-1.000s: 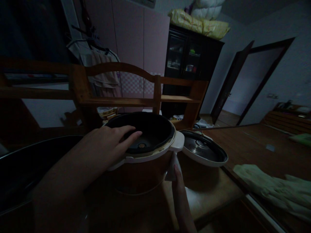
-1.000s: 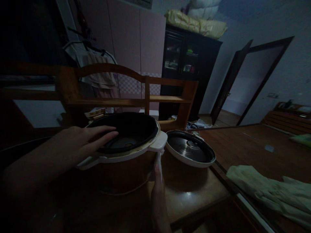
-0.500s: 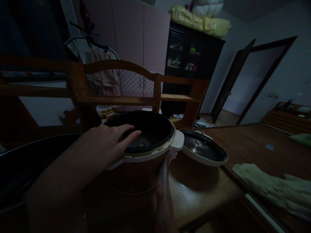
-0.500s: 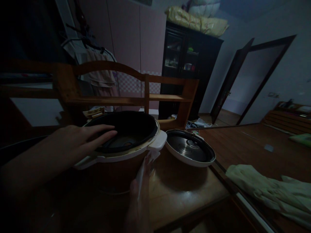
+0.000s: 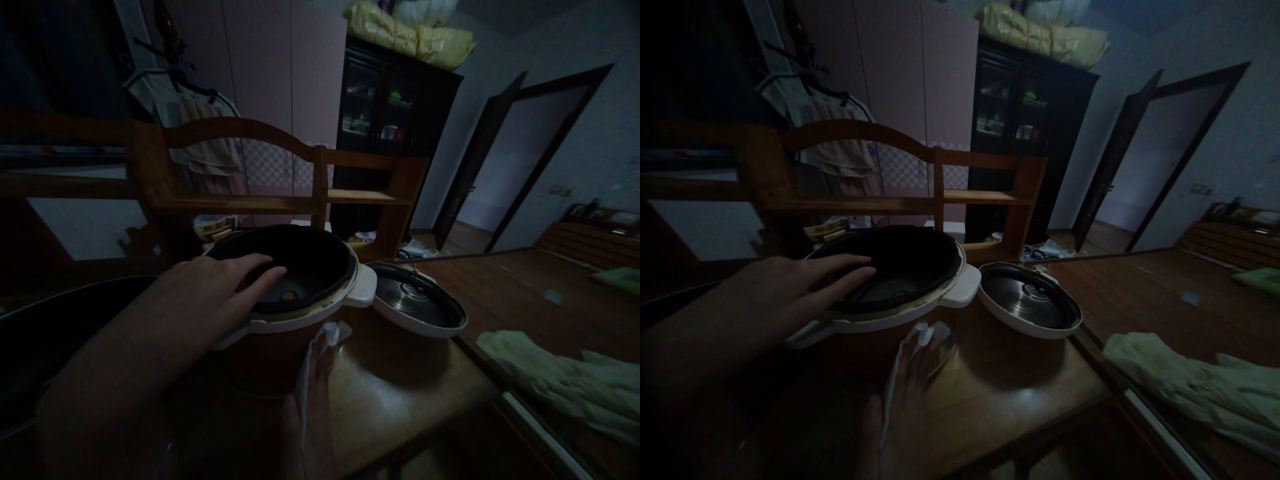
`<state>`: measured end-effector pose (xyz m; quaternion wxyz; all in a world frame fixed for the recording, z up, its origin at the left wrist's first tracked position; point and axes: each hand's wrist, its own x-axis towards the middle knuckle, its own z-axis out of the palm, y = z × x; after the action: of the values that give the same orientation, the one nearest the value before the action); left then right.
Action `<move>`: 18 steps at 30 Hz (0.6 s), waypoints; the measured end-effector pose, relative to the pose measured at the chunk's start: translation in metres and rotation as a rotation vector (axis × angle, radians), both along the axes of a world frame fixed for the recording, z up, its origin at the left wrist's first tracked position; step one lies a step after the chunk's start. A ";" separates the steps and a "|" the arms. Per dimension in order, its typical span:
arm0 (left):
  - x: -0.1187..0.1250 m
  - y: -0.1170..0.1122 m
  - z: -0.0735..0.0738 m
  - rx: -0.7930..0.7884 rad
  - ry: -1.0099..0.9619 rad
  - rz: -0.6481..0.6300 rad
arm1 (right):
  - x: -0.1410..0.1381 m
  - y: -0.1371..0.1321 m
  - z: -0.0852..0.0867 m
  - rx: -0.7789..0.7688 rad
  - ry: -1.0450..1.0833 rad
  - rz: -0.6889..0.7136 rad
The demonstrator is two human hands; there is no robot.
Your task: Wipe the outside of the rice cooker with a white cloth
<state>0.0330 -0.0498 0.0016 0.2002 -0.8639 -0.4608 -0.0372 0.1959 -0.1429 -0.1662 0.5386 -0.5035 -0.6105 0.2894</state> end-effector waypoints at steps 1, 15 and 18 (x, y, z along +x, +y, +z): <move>0.000 0.000 0.001 -0.019 -0.030 0.003 | -0.002 -0.001 -0.002 -0.006 0.003 -0.008; 0.009 -0.012 0.014 -0.005 0.149 0.032 | 0.005 -0.012 -0.007 -0.015 0.085 -0.075; 0.009 -0.009 0.013 -0.033 0.137 0.074 | 0.013 -0.006 -0.011 -0.009 0.116 -0.104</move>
<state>0.0419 -0.0585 0.0141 0.2181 -0.8499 -0.4783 0.0369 0.2089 -0.1490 -0.1769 0.5850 -0.5193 -0.5500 0.2927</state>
